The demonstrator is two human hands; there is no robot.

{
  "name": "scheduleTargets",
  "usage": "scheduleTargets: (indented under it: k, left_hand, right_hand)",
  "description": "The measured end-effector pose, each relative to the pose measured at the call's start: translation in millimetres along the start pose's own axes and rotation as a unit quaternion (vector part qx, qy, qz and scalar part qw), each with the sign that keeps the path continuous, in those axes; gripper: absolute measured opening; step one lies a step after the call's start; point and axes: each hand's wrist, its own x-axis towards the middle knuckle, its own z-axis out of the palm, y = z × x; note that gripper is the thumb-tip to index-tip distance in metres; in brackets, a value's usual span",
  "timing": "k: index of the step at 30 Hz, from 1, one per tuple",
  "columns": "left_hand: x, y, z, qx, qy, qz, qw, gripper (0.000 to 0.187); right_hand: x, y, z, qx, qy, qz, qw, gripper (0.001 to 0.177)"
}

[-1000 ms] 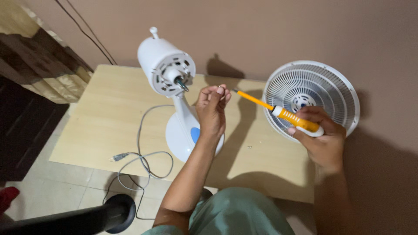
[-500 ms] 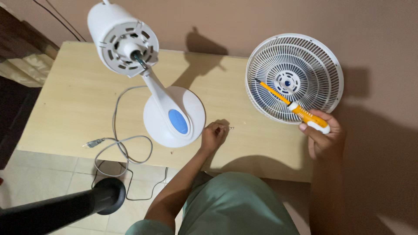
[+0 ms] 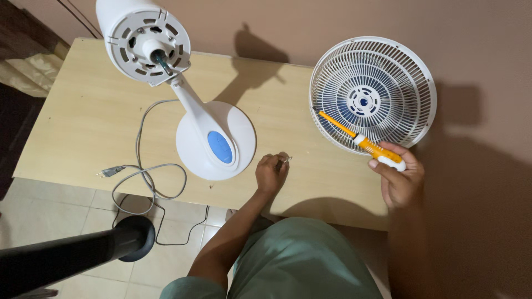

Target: The person uses a screwdriver to loosen and tighten screws on the rear motor housing of a white pedestal fan. They repeatedly adjust the central screw while holding the fan head steady, with the front grill placed aside on the table.

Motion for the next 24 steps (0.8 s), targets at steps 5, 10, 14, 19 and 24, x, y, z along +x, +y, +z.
scheduleTargets:
  k: [5, 10, 14, 19, 24]
  left_hand:
    - [-8, -2, -9, -0.028, -0.004, 0.001, 1.000, 0.024]
    - [-2, -1, -34, -0.062, 0.014, -0.021, 0.998, 0.033]
    - [18, 26, -67, -0.173, 0.069, -0.078, 0.979, 0.030]
    - [58, 76, -127, -0.390, 0.101, -0.067, 0.913, 0.031]
    - [101, 123, -176, -0.423, 0.110, -0.061, 0.897, 0.034]
  right_hand:
    - [-3, 17, 1, -0.004, 0.007, 0.026, 1.000, 0.042]
    - [-6, 43, 22, 0.081, -0.026, 0.095, 0.992, 0.037]
    - [-16, 57, 63, 0.140, -0.033, 0.221, 0.965, 0.030]
    - [-21, 42, 125, 0.153, -0.090, 0.266, 0.947, 0.034]
    - [-24, 19, 178, 0.124, -0.143, 0.214, 0.958, 0.035]
